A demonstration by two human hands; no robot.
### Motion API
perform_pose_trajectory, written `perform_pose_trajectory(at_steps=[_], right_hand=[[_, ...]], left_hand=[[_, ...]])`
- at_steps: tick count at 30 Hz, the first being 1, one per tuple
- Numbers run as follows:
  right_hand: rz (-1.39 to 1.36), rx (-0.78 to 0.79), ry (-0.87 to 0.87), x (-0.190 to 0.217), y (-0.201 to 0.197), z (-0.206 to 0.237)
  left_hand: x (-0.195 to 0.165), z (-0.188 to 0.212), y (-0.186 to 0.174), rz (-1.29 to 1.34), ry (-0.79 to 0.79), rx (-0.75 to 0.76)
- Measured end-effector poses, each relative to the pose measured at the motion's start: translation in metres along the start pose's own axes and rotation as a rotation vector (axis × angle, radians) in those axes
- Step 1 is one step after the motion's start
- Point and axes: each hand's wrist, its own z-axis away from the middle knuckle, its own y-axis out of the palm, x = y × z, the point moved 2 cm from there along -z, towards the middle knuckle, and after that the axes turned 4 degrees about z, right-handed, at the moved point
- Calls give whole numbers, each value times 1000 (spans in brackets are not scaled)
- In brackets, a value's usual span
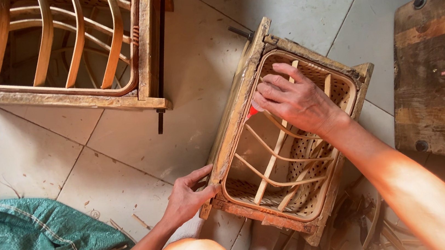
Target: The person sits on the floor assembling a bamboo basket in a wooden jig. They squeeze glue from a bottle along the rim of the woven basket frame, trim and press bamboo strips with pliers, tap pieces with a hammer, and weave thin bamboo strips into the frame.
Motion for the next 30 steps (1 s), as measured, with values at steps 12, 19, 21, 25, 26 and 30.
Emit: perform_pose_trajectory(at_steps=[12, 19, 21, 25, 26, 30], right_hand=[[-14, 0, 135, -51, 14, 13], [-8, 2, 93, -51, 19, 1], [18, 0, 76, -54, 18, -3], [64, -7, 47, -63, 16, -8], [74, -4, 41, -65, 16, -9], [108, 3, 36, -77, 20, -11]], left_hand=[[-7, -9, -1, 3, 32, 32], [-8, -11, -4, -27, 28, 28], [-8, -12, -4, -36, 25, 22], [-6, -15, -6, -51, 15, 18], [-6, -16, -6, -53, 22, 22], [-4, -18, -7, -22, 30, 16]])
